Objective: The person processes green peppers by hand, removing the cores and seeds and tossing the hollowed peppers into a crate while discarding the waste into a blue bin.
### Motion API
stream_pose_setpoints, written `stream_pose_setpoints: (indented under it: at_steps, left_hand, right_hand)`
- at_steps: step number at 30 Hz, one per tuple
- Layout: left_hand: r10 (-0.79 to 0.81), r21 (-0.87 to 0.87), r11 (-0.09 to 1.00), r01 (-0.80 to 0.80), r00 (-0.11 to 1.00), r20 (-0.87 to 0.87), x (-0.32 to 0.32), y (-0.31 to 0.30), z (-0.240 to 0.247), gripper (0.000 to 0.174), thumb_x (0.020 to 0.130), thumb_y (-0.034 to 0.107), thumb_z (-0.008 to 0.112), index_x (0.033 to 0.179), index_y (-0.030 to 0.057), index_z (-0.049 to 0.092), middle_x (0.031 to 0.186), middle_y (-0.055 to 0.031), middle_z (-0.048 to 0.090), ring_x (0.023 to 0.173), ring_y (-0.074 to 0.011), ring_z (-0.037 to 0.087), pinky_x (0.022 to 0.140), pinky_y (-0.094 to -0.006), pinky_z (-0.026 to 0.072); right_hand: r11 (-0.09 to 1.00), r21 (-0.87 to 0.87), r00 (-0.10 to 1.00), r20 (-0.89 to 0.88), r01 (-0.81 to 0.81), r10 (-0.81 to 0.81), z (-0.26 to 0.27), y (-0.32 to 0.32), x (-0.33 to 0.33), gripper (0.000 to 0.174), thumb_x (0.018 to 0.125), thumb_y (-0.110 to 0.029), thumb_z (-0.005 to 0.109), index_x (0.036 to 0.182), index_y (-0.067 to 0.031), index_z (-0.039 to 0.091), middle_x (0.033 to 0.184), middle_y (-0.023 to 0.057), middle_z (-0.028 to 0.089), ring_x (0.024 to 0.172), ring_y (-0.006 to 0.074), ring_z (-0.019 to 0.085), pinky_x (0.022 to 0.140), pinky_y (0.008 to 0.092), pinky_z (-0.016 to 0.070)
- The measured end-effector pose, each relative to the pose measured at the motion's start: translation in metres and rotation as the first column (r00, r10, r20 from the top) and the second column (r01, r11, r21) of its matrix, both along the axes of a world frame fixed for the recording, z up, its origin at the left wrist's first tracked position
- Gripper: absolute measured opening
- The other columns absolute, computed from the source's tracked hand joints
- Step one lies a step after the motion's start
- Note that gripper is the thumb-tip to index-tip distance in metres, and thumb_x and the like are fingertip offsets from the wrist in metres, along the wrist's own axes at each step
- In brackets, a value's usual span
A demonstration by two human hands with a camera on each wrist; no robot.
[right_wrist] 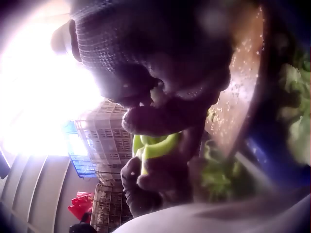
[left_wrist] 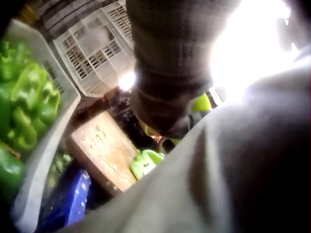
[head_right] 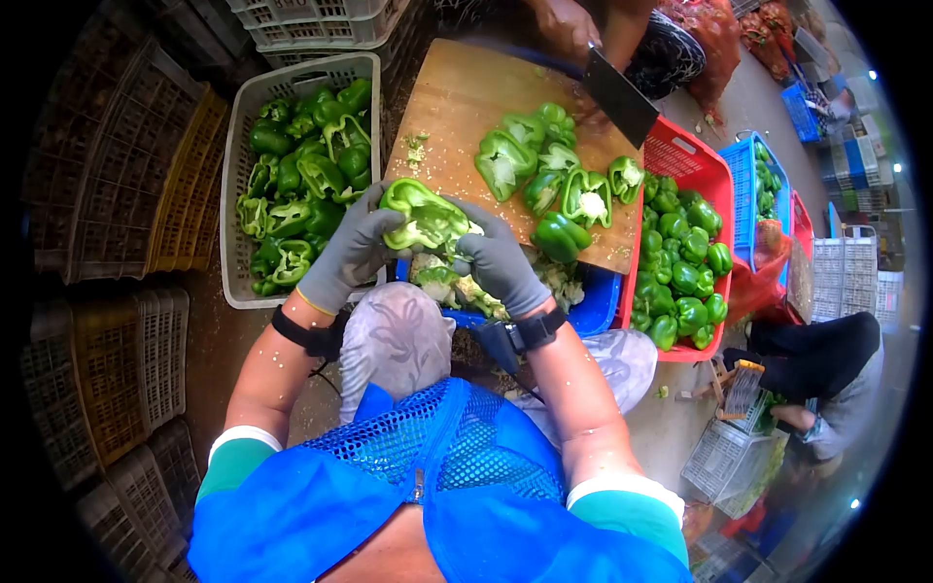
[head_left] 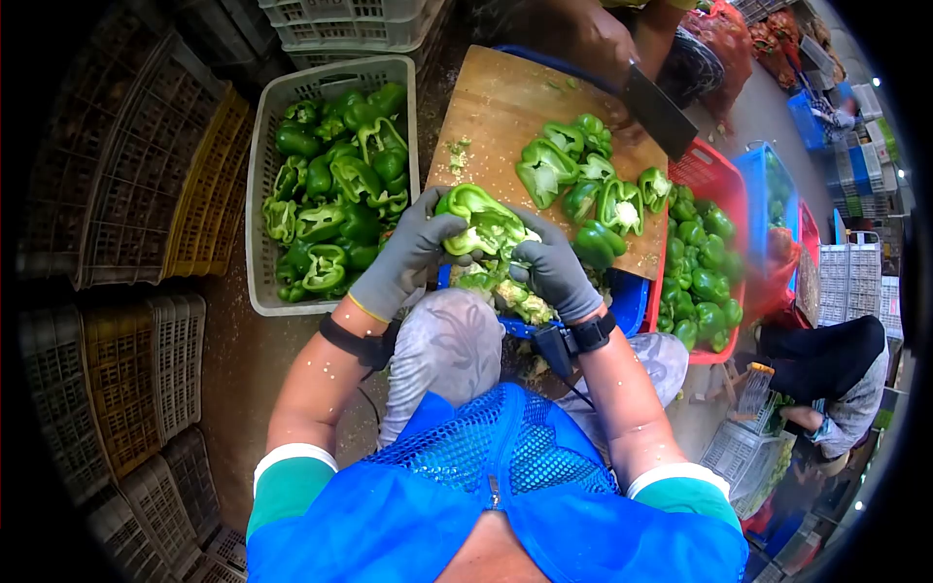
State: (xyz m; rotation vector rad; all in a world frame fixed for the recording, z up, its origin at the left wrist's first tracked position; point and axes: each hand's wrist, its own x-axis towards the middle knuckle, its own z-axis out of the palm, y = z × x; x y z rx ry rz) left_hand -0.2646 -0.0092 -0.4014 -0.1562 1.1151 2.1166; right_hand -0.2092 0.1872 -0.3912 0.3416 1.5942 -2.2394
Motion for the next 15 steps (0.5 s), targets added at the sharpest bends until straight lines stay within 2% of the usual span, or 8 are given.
stream_pose_setpoints:
  at_steps: [2, 4, 5, 7, 8, 10, 11, 15]
  left_hand:
    - [-0.094, 0.008, 0.996, 0.094, 0.995, 0.011, -0.008, -0.016, 0.0, 0.047, 0.076, 0.007, 0.063, 0.12, 0.0047, 0.047, 0.106, -0.0115, 0.06, 0.089, -0.0232, 0.066, 0.069, -0.0346, 0.0603]
    - [0.221, 0.268, 0.934, -0.235, 0.972, 0.08, -0.034, -0.044, -0.026, 0.044, 0.074, 0.009, 0.066, 0.116, 0.0048, 0.053, 0.109, -0.0093, 0.061, 0.101, -0.0231, 0.062, 0.09, -0.0388, 0.0541]
    - [0.184, 0.327, 0.93, -0.167, 0.983, -0.021, -0.06, -0.073, -0.021, 0.045, 0.075, 0.01, 0.067, 0.118, 0.0051, 0.054, 0.112, -0.0105, 0.06, 0.102, -0.0238, 0.061, 0.089, -0.0377, 0.0547]
    - [0.474, 0.102, 0.881, -0.463, 0.866, -0.162, -0.092, -0.114, -0.009, 0.043, 0.086, 0.016, 0.066, 0.124, 0.0035, 0.05, 0.129, -0.0153, 0.052, 0.12, -0.0312, 0.052, 0.097, -0.0419, 0.0509]
    - [0.517, 0.301, 0.828, -0.472, 0.852, -0.086, -0.111, -0.143, -0.028, 0.044, 0.088, 0.022, 0.065, 0.125, 0.0039, 0.049, 0.133, -0.0183, 0.048, 0.125, -0.0379, 0.046, 0.101, -0.0486, 0.0474]
    - [0.461, 0.353, 0.833, -0.426, 0.887, -0.019, -0.107, -0.138, -0.021, 0.044, 0.084, 0.024, 0.07, 0.122, 0.0098, 0.054, 0.12, -0.0181, 0.057, 0.112, -0.035, 0.056, 0.085, -0.0334, 0.0565]
    - [0.485, 0.288, 0.851, -0.439, 0.868, -0.107, -0.1, -0.12, -0.021, 0.043, 0.085, 0.024, 0.069, 0.123, 0.0117, 0.054, 0.116, -0.0156, 0.059, 0.107, -0.0327, 0.059, 0.082, -0.0332, 0.0569]
    - [0.006, -0.212, 0.977, -0.03, 0.993, -0.115, -0.066, -0.039, -0.03, 0.055, 0.081, 0.014, 0.07, 0.13, 0.0079, 0.047, 0.101, -0.0049, 0.061, 0.088, -0.0199, 0.062, 0.079, -0.0335, 0.0519]
  right_hand:
    - [0.998, -0.007, 0.998, 0.031, -0.062, 0.062, 0.01, 0.004, 0.003, 0.057, 0.076, 0.001, 0.043, 0.133, 0.0019, 0.047, 0.12, 0.0161, 0.059, 0.089, 0.0149, 0.064, 0.054, 0.0166, 0.0434]
    - [0.988, 0.035, 0.988, 0.04, -0.152, 0.151, 0.005, 0.026, 0.006, 0.059, 0.078, -0.001, 0.047, 0.136, -0.0013, 0.044, 0.132, 0.021, 0.053, 0.112, 0.0281, 0.06, 0.061, 0.0248, 0.0499]
    - [0.894, 0.363, 0.94, -0.112, -0.264, 0.323, -0.01, 0.044, 0.004, 0.058, 0.079, -0.005, 0.049, 0.137, -0.002, 0.044, 0.132, 0.0216, 0.052, 0.115, 0.0301, 0.057, 0.066, 0.0299, 0.0502]
    - [0.424, 0.884, 0.695, -0.181, -0.195, 0.696, -0.036, 0.07, 0.0, 0.058, 0.08, -0.011, 0.052, 0.137, -0.0034, 0.043, 0.133, 0.0229, 0.05, 0.121, 0.0341, 0.052, 0.076, 0.0402, 0.0508]
    - [0.245, 0.97, 0.748, -0.16, -0.003, 0.645, -0.022, 0.069, -0.008, 0.054, 0.079, -0.017, 0.056, 0.131, -0.0064, 0.048, 0.125, 0.023, 0.053, 0.115, 0.0348, 0.054, 0.08, 0.0424, 0.0494]
    - [-0.046, 0.98, 0.898, -0.161, 0.196, 0.409, -0.012, 0.065, -0.048, 0.046, 0.077, -0.026, 0.063, 0.12, -0.0105, 0.056, 0.112, 0.0219, 0.056, 0.107, 0.0367, 0.054, 0.084, 0.0457, 0.048]
    - [-0.122, 0.972, 0.963, -0.17, 0.199, 0.211, -0.016, 0.061, -0.068, 0.042, 0.076, -0.028, 0.065, 0.114, -0.0116, 0.058, 0.107, 0.0206, 0.056, 0.104, 0.038, 0.053, 0.084, 0.0469, 0.0481]
    - [-0.233, 0.952, 0.955, -0.135, 0.199, 0.262, -0.048, 0.035, -0.104, 0.033, 0.075, -0.022, 0.066, 0.106, -0.012, 0.06, 0.11, 0.0158, 0.058, 0.108, 0.0402, 0.049, 0.083, 0.049, 0.0476]
